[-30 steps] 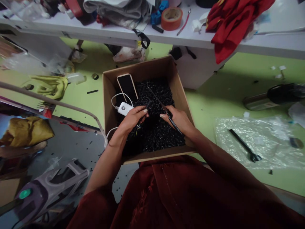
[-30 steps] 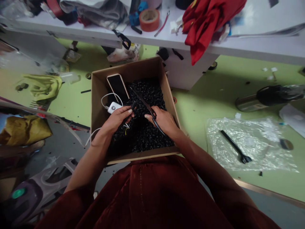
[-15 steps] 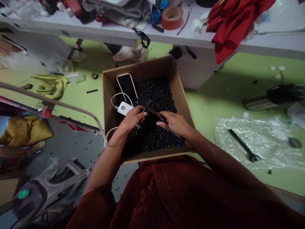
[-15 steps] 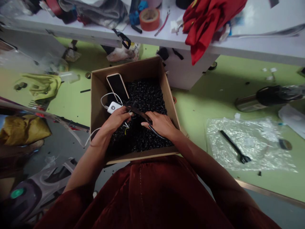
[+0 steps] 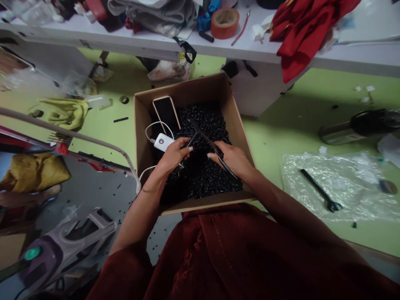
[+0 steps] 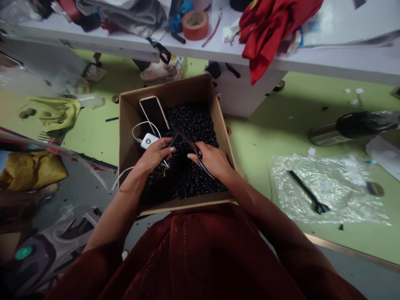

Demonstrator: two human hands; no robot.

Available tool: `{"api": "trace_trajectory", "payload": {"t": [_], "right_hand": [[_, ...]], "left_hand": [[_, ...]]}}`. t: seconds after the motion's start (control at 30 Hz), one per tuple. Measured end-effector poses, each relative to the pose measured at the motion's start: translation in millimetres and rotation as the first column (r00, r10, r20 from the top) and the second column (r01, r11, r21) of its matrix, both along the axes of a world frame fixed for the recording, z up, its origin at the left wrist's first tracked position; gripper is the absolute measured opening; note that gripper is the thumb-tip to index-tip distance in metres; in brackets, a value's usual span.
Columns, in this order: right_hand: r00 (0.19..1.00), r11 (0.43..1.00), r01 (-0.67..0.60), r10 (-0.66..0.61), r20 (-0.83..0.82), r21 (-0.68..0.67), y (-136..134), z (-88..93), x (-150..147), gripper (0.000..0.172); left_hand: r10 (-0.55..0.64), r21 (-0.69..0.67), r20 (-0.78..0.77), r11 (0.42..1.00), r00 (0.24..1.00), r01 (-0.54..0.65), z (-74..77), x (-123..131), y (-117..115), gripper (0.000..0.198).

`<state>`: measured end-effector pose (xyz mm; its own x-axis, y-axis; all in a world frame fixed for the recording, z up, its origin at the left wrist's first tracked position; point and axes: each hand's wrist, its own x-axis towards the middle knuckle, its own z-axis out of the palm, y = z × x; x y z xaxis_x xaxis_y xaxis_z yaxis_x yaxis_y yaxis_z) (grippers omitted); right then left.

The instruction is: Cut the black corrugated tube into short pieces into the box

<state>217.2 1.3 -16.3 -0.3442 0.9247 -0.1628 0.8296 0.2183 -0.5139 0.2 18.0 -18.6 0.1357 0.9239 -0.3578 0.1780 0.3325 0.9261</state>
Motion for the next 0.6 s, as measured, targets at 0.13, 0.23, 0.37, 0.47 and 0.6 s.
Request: {"api": "trace_trajectory", "payload": {"t": [0.13,0.23,0.37,0.47,0.6], "right_hand": [[0.990,0.989,-0.143,0.143,-0.001,0.036,-3,-2.3,-2,0.040],[0.979,0.978,-0.204,0.204,0.005,0.036,-4,-2.3,-2,0.041],[0.987,0.987,-0.161,0.161,0.007,0.026,-2,-1.8,-1,0.039],[0.999,0.999,-0.018,0.019,-0.034,0.033,0,-2.2,1,0.041],[0.996,0.998,0.010,-0.005,-0.088,0.060,-1,-1.9,1,0.041]], "left_hand": [[0.000,-0.064,0.158,0.998,0.988,0.010,4.3,0,0,0.019],[-0.044,-0.093,0.291,0.993,0.956,0.074,11.1,-2,-1,0.011],[-0.051,-0.128,0.365,0.986,0.929,0.104,17.7,-4,-2,0.012],[-0.036,-0.148,0.395,0.984,0.918,0.102,18.5,-4,-3,0.016],[-0.035,-0.144,0.418,0.984,0.908,0.104,17.0,-4,-3,0.020]]}}
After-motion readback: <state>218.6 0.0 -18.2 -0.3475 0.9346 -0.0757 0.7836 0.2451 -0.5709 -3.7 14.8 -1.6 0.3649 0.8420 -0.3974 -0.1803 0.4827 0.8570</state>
